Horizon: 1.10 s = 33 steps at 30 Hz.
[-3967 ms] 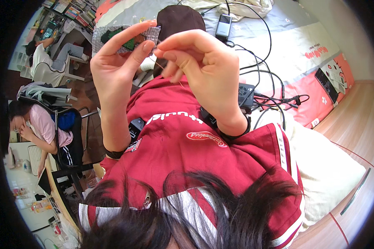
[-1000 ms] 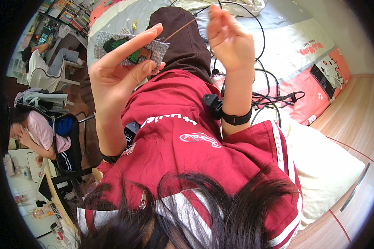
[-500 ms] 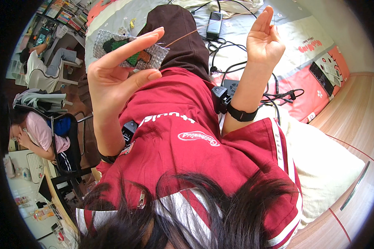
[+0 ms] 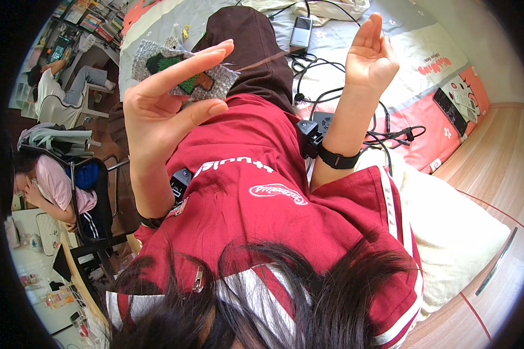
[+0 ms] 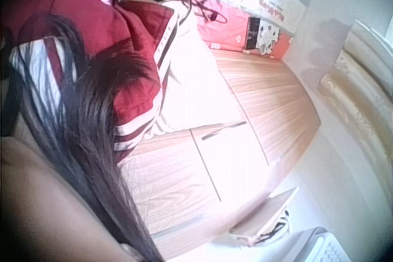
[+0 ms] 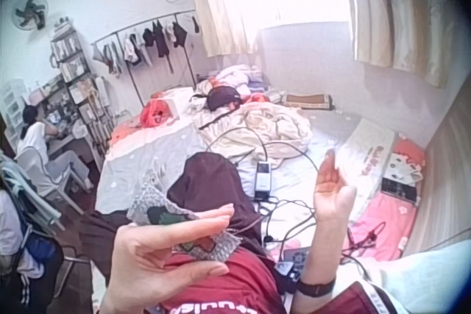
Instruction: The recorder is cross-stitching a small pattern on fabric using a needle and thread.
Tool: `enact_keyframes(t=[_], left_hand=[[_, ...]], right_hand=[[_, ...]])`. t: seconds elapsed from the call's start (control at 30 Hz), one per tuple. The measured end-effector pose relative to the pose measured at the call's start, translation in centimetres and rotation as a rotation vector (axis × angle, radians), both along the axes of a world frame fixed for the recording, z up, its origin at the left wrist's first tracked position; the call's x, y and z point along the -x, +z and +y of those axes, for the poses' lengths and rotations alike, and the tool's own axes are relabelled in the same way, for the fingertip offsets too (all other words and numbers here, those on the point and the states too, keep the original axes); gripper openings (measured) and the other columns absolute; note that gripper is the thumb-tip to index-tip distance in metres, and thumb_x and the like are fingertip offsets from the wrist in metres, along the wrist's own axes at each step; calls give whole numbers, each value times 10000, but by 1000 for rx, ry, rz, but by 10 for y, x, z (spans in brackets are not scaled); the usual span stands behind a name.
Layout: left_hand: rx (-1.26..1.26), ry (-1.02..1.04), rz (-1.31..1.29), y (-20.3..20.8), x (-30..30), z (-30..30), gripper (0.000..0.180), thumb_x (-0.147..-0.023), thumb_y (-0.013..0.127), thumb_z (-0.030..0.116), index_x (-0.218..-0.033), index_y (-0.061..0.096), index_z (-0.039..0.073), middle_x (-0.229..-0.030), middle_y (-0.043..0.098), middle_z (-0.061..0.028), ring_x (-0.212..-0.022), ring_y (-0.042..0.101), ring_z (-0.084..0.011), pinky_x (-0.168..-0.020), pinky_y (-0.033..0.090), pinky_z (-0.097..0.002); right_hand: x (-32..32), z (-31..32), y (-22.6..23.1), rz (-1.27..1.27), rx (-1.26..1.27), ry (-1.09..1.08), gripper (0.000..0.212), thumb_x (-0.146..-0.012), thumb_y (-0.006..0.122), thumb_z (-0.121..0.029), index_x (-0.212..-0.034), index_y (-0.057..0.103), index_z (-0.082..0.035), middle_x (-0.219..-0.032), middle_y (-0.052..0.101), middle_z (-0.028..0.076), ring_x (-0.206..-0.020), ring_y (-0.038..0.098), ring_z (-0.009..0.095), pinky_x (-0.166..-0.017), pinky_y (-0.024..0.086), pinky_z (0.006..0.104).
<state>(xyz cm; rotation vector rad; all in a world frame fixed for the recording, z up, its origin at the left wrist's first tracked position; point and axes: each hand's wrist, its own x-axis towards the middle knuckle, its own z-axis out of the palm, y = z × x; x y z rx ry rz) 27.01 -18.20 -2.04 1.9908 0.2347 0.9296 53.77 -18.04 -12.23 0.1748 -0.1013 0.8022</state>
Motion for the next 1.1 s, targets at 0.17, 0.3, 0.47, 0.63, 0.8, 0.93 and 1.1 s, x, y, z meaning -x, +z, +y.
enact_keyframes(t=[0.17, 0.3, 0.47, 0.63, 0.8, 0.93, 1.1], left_hand=[[-41, -10, 6, -1, 0, 3, 404, -650, 598, -154, -1043, 530, -94, -1102, 523, -210, -1041, 501, -226, -835, 427, -284], [38, 26, 37, 0, 3, 3, 373, -664, 591, -145, -1029, 548, -78, -1094, 533, -198, -1032, 508, -219, -842, 421, -281], [21, 101, 40, -1, 1, 3, 378, -672, 600, -124, -1042, 547, -65, -1092, 541, -175, -1034, 505, -207, -825, 437, -273], [49, 127, 9, -1, 2, 4, 388, -671, 608, -115, -1050, 544, -60, -1095, 539, -171, -1034, 504, -205, -837, 437, -277], [51, 117, 0, -1, 1, 4, 389, -674, 608, -111, -1053, 541, -60, -1104, 533, -169, -1036, 502, -205, -833, 447, -280], [77, 122, -10, 2, 1, 2, 387, -674, 595, -125, -1051, 541, -59, -1109, 529, -170, -1039, 500, -209, -827, 455, -279], [92, 119, -37, 0, 1, 3, 385, -673, 585, -136, -1048, 540, -61, -1110, 528, -171, -1045, 497, -210, -827, 459, -277]], right_hand=[[21, 3, 11, -303, 293, -176, 206, -848, 401, -112, -955, 439, 60, -933, 572, 189, -831, 580, 251, -716, 499, 325], [46, 5, 19, -662, 321, -172, 147, -839, 512, -120, -883, 500, 20, -749, 589, 138, -576, 579, 182, -545, 489, 261], [77, -8, 36, -1240, 480, -48, 165, -816, 540, -62, -942, 532, 44, -763, 603, 121, -602, 589, 135, -546, 486, 223], [93, -29, 53, -1470, 408, 150, 143, -786, 546, 7, -925, 565, 36, -787, 615, 87, -696, 596, 113, -628, 488, 211], [102, -42, 56, -1469, 369, 154, 121, -773, 543, 44, -893, 558, 52, -786, 610, 81, -719, 596, 113, -658, 481, 207], [104, -44, 57, -1502, 317, 150, 112, -775, 525, 57, -883, 553, 60, -794, 588, 69, -715, 594, 115, -655, 479, 205], [102, -43, 58, -1522, 268, 146, 100, -773, 516, 66, -863, 559, 67, -789, 572, 62, -720, 591, 117, -662, 478, 206]])
